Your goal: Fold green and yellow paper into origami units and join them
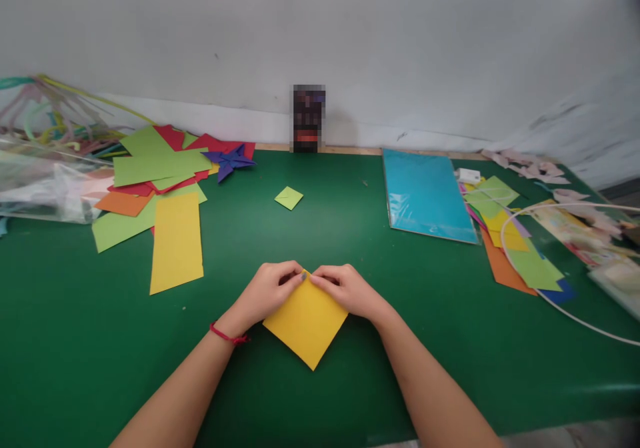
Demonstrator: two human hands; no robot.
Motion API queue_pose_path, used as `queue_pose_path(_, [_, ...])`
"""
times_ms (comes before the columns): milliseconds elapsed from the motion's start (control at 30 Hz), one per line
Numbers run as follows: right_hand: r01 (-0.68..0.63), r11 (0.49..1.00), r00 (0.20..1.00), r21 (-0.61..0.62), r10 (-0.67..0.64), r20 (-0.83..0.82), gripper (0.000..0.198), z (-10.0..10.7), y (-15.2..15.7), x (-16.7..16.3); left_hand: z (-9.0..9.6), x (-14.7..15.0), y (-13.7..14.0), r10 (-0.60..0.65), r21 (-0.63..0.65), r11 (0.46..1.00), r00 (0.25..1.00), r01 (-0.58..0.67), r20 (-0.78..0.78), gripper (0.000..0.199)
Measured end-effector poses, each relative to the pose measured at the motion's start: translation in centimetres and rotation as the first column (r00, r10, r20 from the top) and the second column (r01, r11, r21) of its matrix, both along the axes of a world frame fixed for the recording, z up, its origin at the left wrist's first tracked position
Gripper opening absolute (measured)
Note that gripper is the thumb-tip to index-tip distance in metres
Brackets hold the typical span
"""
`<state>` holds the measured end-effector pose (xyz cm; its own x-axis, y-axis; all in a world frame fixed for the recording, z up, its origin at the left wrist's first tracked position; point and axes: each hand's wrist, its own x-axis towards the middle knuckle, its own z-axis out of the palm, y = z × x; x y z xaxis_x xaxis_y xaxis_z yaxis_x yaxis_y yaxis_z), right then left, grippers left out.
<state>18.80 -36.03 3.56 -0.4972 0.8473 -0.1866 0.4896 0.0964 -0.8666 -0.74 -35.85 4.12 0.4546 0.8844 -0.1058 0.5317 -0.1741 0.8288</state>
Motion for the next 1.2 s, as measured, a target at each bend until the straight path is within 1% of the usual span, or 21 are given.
queue_pose_path(200, [-0.03, 0.999, 1.0, 0.016, 0.03, -0.009, 0.031, 0.0, 0.1, 0.3, -0.2, 0.3, -0.1, 0.001, -0.042, 0.999, 1.0, 0.0, 0.029, 0.021])
queue_pose_path(400, [-0.05, 0.998, 0.999, 0.041, 0.05, -0.015, 0.029, 0.4, 0.1, 0.2, -0.6, 0.7, -0.3, 0.041, -0.006, 0.999, 0.996, -0.04, 0.081, 0.025])
queue_pose_path(567, [-0.045, 0.999, 0.999, 0.015, 0.045, -0.019, 0.03, 0.6, -0.1, 0.3, -0.4, 0.3, -0.4, 0.096, -0.077, 0.993, 0.982, -0.084, 0.164, 0.03])
queue_pose_path(633, [-0.001, 1.0, 0.999, -0.01, 0.001, -0.043, 0.03, 0.6, 0.0, 0.5, -0.3, 0.0, -0.2, 0.178, -0.107, 0.981, 0.964, -0.16, 0.198, 0.03])
queue_pose_path(700, [0.078, 0.997, 0.993, -0.03, -0.08, -0.083, 0.031, 0.6, 0.1, 0.7, -0.3, -0.3, -0.1, 0.275, -0.122, 0.96, 0.934, -0.253, 0.228, 0.031])
queue_pose_path(767, [0.156, 0.987, 0.981, -0.041, -0.16, -0.109, 0.032, 0.5, 0.2, 0.9, -0.3, -0.3, 0.0, 0.336, -0.123, 0.941, 0.909, -0.314, 0.246, 0.031])
queue_pose_path(867, [0.212, 0.976, 0.972, -0.045, -0.216, -0.098, 0.031, 0.3, 0.4, 0.9, -0.2, -0.2, 0.1, 0.358, -0.134, 0.933, 0.903, -0.334, 0.24, 0.03])
queue_pose_path(1000, [0.249, 0.967, 0.963, -0.053, -0.253, -0.089, 0.032, 0.3, 0.5, 1.1, -0.1, 0.0, 0.3, 0.328, -0.126, 0.943, 0.921, -0.307, 0.211, 0.032])
queue_pose_path(1067, [0.219, 0.969, 0.965, -0.117, -0.233, -0.121, 0.033, 0.5, 0.5, 1.3, -0.1, -0.2, 0.4, 0.331, -0.115, 0.943, 0.923, -0.314, 0.195, 0.032])
queue_pose_path(1133, [0.139, 0.962, 0.968, -0.235, -0.182, -0.172, 0.033, 0.7, 0.4, 1.4, -0.1, -0.4, 0.5, 0.35, -0.118, 0.936, 0.918, -0.332, 0.186, 0.031])
queue_pose_path(1200, [0.048, 0.941, 0.965, -0.334, -0.131, -0.229, 0.034, 0.7, 0.4, 1.4, -0.1, -0.7, 0.5, 0.361, -0.133, 0.931, 0.914, -0.341, 0.184, 0.031])
